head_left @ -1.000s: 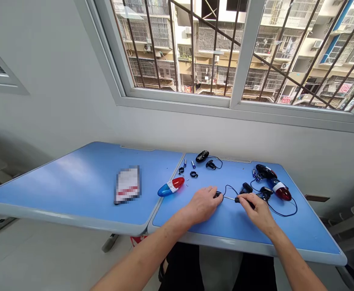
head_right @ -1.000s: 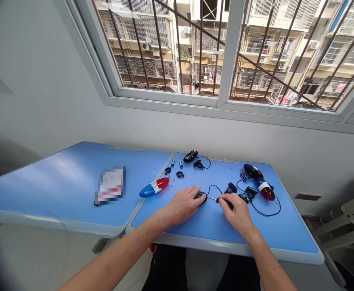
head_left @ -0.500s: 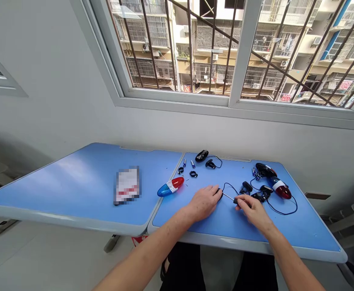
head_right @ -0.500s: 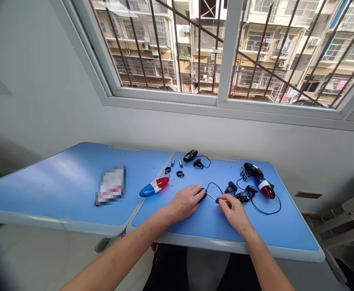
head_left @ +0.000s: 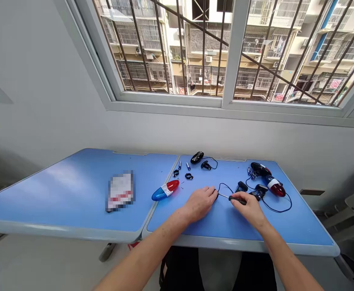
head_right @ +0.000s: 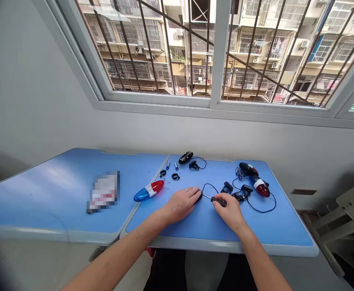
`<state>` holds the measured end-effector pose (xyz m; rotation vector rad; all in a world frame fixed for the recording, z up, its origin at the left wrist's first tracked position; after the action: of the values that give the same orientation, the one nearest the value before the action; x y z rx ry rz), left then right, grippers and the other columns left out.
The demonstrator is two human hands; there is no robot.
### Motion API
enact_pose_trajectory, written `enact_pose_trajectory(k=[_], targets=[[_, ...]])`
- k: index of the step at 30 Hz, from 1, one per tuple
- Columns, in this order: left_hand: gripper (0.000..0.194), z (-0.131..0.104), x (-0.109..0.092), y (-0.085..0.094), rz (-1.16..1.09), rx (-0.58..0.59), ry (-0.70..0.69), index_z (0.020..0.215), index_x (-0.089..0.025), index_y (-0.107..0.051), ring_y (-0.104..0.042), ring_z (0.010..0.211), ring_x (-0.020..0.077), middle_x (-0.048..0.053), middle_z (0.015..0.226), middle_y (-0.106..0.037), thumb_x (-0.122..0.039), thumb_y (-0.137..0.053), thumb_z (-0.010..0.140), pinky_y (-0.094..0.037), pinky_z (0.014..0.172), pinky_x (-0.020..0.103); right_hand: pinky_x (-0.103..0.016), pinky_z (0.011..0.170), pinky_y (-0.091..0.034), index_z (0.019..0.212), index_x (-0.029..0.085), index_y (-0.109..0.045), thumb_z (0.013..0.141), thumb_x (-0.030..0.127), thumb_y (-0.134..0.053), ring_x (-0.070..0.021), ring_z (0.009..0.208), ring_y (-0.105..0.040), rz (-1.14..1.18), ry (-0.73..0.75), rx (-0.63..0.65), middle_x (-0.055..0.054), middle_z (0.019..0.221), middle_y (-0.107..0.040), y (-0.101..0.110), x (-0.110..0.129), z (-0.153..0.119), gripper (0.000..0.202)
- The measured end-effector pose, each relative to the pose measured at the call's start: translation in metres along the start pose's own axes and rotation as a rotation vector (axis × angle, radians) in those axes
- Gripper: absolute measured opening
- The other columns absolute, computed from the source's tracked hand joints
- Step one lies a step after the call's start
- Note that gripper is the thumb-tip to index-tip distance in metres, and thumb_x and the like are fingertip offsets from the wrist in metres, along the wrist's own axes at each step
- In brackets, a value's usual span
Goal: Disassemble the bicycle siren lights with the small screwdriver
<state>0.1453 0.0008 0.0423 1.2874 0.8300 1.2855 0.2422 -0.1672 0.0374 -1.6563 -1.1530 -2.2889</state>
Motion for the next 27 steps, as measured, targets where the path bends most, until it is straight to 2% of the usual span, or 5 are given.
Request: enact_pose_trajectory(k=[5, 8, 14, 23, 27], targets=[[0.039, 0.0, 0.0, 0.001, 0.023, -0.006, 0.01, 0.12, -0.01, -0.051, -0.059, 0.099, 0.0254, 0.016, 0.122, -0.057, -0.01, -0.048, 0.081, -0.052, 0.074, 0.034, -0.023, 0.039, -0.034, 0.074, 0.017, -0.061, 0.082, 0.045, -0.043, -0.0121, 0.044, -0.049, 0.073, -0.2, 0.109, -0.004, 0.063, -0.067, -0.006, 0.003, 0.003, 0.034], [0.039, -0.001, 0.001, -0.002, 0.017, -0.025, 0.004, 0.121, -0.01, -0.051, -0.058, 0.101, 0.0257, 0.016, 0.124, -0.057, -0.01, -0.048, 0.082, -0.053, 0.075, 0.035, -0.022, 0.034, -0.024, 0.061, 0.018, -0.054, 0.085, 0.046, -0.037, -0.0089, 0.035, -0.035, 0.058, -0.205, 0.142, 0.0, 0.048, -0.058, -0.006, 0.004, 0.005, 0.041], [0.04, -0.002, 0.001, -0.008, -0.007, -0.054, -0.023, 0.122, -0.01, -0.05, -0.058, 0.103, 0.0265, 0.018, 0.124, -0.056, -0.009, -0.047, 0.083, -0.052, 0.077, 0.036, -0.023, 0.045, -0.031, 0.046, 0.019, -0.051, 0.081, 0.037, -0.045, -0.0101, 0.042, -0.041, -0.063, -0.074, 0.109, 0.001, 0.044, -0.05, 0.001, 0.009, 0.013, 0.04], [0.041, -0.003, 0.003, -0.009, 0.024, -0.058, -0.042, 0.121, -0.007, -0.051, -0.059, 0.102, 0.0282, 0.02, 0.124, -0.056, -0.006, -0.045, 0.081, -0.053, 0.077, 0.039, -0.032, 0.072, -0.046, 0.098, 0.019, -0.071, 0.078, 0.028, -0.05, -0.0208, 0.076, -0.061, -0.237, 0.222, 0.024, -0.007, 0.083, -0.067, 0.0, 0.009, 0.001, 0.03], [0.04, -0.004, 0.004, -0.007, -0.004, -0.063, -0.027, 0.121, -0.01, -0.05, -0.058, 0.103, 0.0267, 0.019, 0.123, -0.056, -0.006, -0.044, 0.081, -0.052, 0.079, 0.039, -0.031, 0.072, -0.049, 0.098, 0.019, -0.07, 0.079, 0.036, -0.053, -0.0212, 0.08, -0.063, -0.06, 0.148, 0.028, -0.007, 0.089, -0.07, -0.004, 0.003, 0.003, 0.031]])
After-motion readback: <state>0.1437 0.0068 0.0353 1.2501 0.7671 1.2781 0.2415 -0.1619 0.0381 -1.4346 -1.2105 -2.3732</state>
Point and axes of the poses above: each hand's wrist, its own z-axis towards the middle knuckle, its own y-axis out of the back of the hand, x = y × z, the point moved 2 cm from there along z, towards the middle knuckle
